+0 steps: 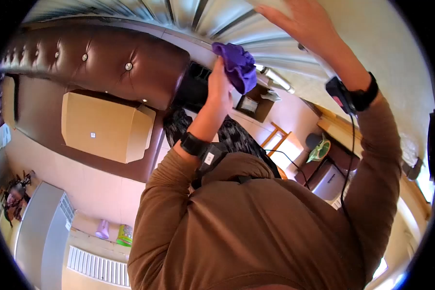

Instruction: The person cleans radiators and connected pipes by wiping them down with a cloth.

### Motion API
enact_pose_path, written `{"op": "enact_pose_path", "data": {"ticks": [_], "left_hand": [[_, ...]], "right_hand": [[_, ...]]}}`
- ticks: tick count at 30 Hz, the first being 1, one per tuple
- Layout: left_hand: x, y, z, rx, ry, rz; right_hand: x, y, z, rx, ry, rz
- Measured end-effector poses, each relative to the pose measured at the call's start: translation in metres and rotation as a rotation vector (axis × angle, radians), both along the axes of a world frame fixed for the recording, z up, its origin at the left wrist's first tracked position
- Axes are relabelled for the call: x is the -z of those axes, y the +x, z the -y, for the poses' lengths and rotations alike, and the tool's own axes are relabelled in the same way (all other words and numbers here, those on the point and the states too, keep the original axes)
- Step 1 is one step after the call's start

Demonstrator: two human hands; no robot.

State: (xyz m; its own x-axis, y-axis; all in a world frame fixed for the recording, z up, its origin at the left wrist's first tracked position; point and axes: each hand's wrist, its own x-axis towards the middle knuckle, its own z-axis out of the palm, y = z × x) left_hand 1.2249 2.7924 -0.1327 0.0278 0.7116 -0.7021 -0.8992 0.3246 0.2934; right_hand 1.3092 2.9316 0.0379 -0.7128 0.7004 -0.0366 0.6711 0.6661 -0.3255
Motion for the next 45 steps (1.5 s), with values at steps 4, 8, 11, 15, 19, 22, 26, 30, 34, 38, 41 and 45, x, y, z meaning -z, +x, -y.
{"op": "enact_pose_path", "data": {"ticks": [4,8,11,15,19,22,26,30,34,38,41,45], "left_hand": [[-0.009,-0.014,0.017,0.054,0.092,0.026],[-0.004,-0.025,0.027,0.030,0.198,0.009],[-0.029,-0.026,0.032,0.071,0.140,-0.010],[-0.008,-0.018,0.045,0.165,0.147,0.092],[0.034,-0.016,0.064,0.576,0.235,-0.954],[0.042,-0.032,0.060,0.665,0.351,-1.654],[0.044,-0.046,0.050,0.791,0.272,-1.751],[0.032,-0.069,0.033,0.873,0.535,-1.829],[0.032,-0.114,-0.007,0.729,0.873,-2.162],[0.073,-0.154,-0.037,0.762,0.953,-2.368],[0.085,-0.160,-0.040,0.716,0.907,-2.366],[0.085,-0.161,-0.033,0.727,0.940,-2.369]], "right_hand": [[0.006,0.014,0.025,-0.165,0.606,-0.429],[0.072,0.033,0.102,0.256,0.140,-0.817],[0.167,0.051,0.158,0.793,-0.245,-0.819],[0.239,0.059,0.193,0.984,-1.752,-1.648],[0.245,0.036,0.201,1.001,-2.002,-1.656],[0.252,0.021,0.200,0.995,-1.914,-1.573],[0.282,0.023,0.203,1.046,-1.940,-1.464],[0.309,0.030,0.201,1.223,-1.863,-1.504],[0.344,0.039,0.188,1.442,-1.697,-1.576],[0.369,0.021,0.153,1.488,-1.474,-1.446],[0.383,-0.006,0.115,1.386,-1.179,-1.240],[0.409,-0.043,0.061,1.260,-0.985,-1.066]]}}
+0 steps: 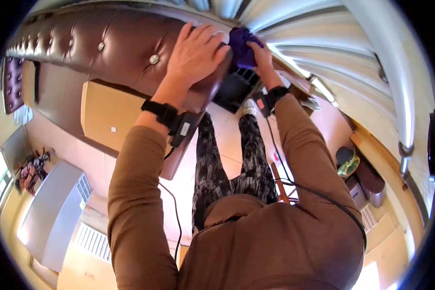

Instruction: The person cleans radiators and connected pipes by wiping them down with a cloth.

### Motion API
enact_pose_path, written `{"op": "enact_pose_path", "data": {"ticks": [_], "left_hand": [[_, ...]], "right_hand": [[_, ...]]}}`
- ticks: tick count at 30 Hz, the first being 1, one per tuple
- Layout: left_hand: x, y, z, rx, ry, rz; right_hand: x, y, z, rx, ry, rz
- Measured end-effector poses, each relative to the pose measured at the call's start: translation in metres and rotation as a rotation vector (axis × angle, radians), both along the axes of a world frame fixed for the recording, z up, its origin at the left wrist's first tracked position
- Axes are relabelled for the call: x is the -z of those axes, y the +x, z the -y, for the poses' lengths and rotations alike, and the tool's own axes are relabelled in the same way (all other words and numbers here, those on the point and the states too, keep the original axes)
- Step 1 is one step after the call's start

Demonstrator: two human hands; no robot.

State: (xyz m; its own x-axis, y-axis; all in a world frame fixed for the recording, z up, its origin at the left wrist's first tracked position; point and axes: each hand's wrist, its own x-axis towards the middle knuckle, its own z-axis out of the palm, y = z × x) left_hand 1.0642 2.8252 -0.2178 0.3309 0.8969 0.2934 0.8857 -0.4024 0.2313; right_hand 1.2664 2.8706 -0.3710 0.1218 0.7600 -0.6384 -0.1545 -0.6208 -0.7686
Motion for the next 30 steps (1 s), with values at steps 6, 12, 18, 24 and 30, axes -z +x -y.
{"op": "enact_pose_path", "data": {"ticks": [6,12,18,24,30], "left_hand": [[0.000,0.001,-0.007,0.011,-0.042,0.045],[0.001,-0.002,-0.009,0.021,-0.064,0.115],[0.002,-0.004,-0.012,0.027,-0.128,0.159],[0.002,-0.004,-0.014,0.028,-0.145,0.135],[0.003,0.000,-0.014,0.026,-0.137,0.071]], "right_hand": [[0.062,-0.039,-0.026,-0.239,0.195,0.519],[0.037,-0.072,-0.052,-0.406,0.178,0.083],[0.081,-0.093,-0.060,-0.228,0.183,-0.158],[0.001,-0.102,-0.060,-0.160,-0.056,-0.621],[0.052,-0.064,-0.050,0.117,-0.159,-0.839]]}}
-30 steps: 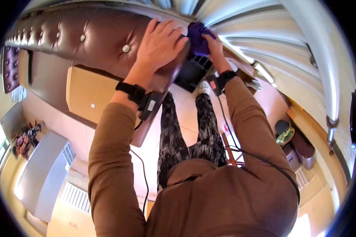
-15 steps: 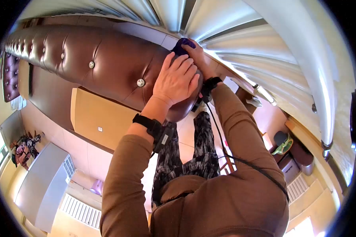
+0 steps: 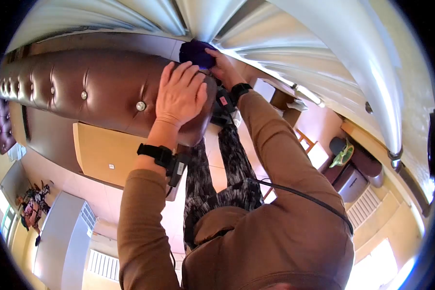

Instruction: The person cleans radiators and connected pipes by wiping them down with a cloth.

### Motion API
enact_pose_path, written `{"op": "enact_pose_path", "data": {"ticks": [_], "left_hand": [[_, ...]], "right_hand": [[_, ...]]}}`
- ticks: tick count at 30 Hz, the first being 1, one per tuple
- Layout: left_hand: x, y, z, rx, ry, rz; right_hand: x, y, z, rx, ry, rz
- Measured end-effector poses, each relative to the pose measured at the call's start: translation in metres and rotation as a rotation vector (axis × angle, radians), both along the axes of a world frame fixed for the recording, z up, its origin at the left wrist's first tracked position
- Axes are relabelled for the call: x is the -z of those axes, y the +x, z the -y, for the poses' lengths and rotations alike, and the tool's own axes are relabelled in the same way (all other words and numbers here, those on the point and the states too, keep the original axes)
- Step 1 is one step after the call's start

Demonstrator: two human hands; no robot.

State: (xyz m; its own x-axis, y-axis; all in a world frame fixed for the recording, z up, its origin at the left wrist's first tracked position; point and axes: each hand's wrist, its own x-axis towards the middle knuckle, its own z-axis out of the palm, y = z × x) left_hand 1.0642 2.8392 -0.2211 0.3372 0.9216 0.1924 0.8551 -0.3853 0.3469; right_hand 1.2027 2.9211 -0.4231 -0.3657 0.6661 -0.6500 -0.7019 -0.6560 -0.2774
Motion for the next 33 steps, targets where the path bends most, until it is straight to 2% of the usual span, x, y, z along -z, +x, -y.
{"op": "enact_pose_path", "data": {"ticks": [1,4,6,7,10,12,14,16,17,19,20,22,23,24,26,29,31,33], "left_hand": [[0.000,0.000,0.000,0.004,0.000,0.004],[-0.001,0.001,0.001,0.019,-0.003,-0.013],[-0.002,0.002,0.003,-0.003,-0.011,-0.033],[-0.004,0.002,0.002,-0.002,-0.014,-0.040],[-0.004,0.004,0.003,-0.004,-0.004,-0.058],[-0.004,0.004,0.003,0.000,0.006,-0.057],[-0.005,0.004,0.002,-0.003,-0.010,-0.069],[-0.005,0.004,0.002,-0.001,0.001,-0.078],[-0.005,0.003,0.001,-0.002,-0.003,-0.091],[-0.005,0.003,0.000,-0.005,0.001,-0.086],[-0.005,0.003,0.002,-0.002,-0.003,-0.079],[-0.002,0.003,0.000,0.000,0.031,-0.054],[-0.001,0.002,0.000,0.001,0.060,-0.031],[-0.001,0.002,0.001,-0.003,0.058,-0.039],[-0.001,0.003,0.001,-0.017,0.054,-0.048],[-0.005,0.001,0.000,-0.004,0.024,-0.015],[-0.004,0.001,0.000,-0.010,0.065,-0.005],[-0.005,0.000,0.001,-0.014,0.078,0.007]], "right_hand": [[0.017,0.012,0.003,0.112,-0.073,-0.019],[0.011,0.052,0.021,0.275,-0.154,0.013],[0.006,0.080,0.041,0.290,-0.148,0.027],[-0.007,0.093,0.059,0.138,0.188,0.538],[0.001,0.138,0.077,0.082,0.370,0.834],[-0.006,0.168,0.097,-0.195,0.447,1.511],[-0.011,0.194,0.107,-0.090,0.374,1.358],[-0.036,0.208,0.116,-0.140,0.342,1.604],[-0.039,0.215,0.123,-0.101,0.330,1.550],[0.022,0.236,0.122,0.575,0.007,0.830],[0.025,0.236,0.119,0.875,-0.262,0.278],[0.037,0.207,0.110,0.599,-0.067,0.560],[0.034,0.186,0.102,0.569,-0.152,0.588],[0.020,0.172,0.097,0.384,0.018,0.472],[-0.012,0.142,0.079,0.220,-0.050,0.341],[-0.078,0.121,0.075,0.179,0.017,0.466],[-0.113,0.114,0.090,0.194,0.017,0.708],[-0.153,0.117,0.109,0.171,0.106,0.708]]}}
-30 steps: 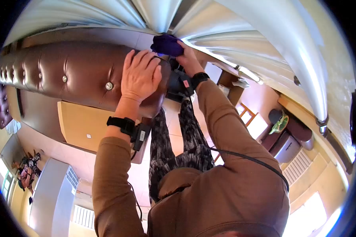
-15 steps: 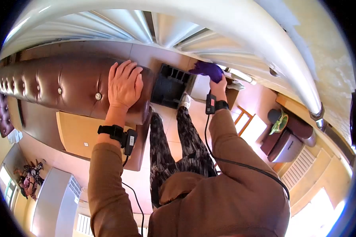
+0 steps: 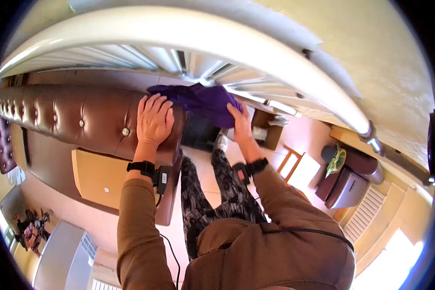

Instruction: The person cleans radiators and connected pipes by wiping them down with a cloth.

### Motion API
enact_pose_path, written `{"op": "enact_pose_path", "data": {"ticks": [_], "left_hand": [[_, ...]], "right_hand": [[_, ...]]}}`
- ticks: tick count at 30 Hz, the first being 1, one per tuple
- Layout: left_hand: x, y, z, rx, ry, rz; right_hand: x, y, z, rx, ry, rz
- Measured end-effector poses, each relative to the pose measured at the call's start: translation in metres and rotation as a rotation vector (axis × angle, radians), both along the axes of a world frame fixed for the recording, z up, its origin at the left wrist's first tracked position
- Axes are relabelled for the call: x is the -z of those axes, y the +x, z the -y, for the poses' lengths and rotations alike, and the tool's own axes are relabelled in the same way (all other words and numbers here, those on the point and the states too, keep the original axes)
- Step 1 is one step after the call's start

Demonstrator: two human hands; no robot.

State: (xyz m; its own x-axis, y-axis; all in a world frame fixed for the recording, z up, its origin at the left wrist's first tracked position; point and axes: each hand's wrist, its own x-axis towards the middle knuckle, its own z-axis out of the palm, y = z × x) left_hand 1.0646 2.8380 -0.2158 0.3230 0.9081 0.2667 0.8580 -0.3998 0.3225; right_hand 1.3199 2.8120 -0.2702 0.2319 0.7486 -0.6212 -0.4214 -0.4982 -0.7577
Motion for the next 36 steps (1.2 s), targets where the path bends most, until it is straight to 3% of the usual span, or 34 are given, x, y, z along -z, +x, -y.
{"op": "enact_pose_path", "data": {"ticks": [3,6,10,13,15,16,17,19,21,28,34,36], "left_hand": [[-0.007,0.000,0.003,-0.006,-0.008,-0.008],[-0.006,-0.001,0.006,0.000,0.030,-0.001],[-0.002,-0.001,0.009,-0.030,0.041,-0.097],[-0.001,-0.002,0.010,-0.041,0.017,-0.164],[0.002,-0.003,0.012,-0.022,0.055,-0.248],[-0.004,-0.002,0.015,-0.020,0.063,-0.302],[-0.035,0.006,0.016,-0.052,-0.330,-0.473],[-0.032,0.006,0.022,-0.128,-0.215,-0.443],[-0.029,0.003,0.032,-0.170,-0.109,-0.352],[-0.015,-0.007,0.032,0.006,0.015,-0.256],[-0.019,-0.021,0.023,0.024,0.082,-0.003],[-0.015,-0.023,0.024,0.012,0.086,0.045]], "right_hand": [[-0.101,-0.001,0.019,-0.038,0.209,0.027],[-0.196,0.015,0.041,-0.134,0.424,0.257],[-0.280,0.057,0.069,-0.250,0.797,0.654],[-0.319,0.087,0.069,-0.192,1.044,1.061],[-0.327,0.112,0.059,-0.203,1.073,1.457],[-0.327,0.122,0.051,-0.251,1.004,1.534],[-0.324,0.129,0.040,-0.303,0.953,1.598],[-0.315,0.138,0.018,-0.501,0.949,1.699],[-0.300,0.138,0.007,-0.485,1.090,1.791],[-0.323,0.046,-0.049,-0.924,1.307,1.471],[-0.328,-0.103,-0.111,-0.900,1.306,1.282],[-0.324,-0.154,-0.140,-0.831,1.191,1.196]]}}
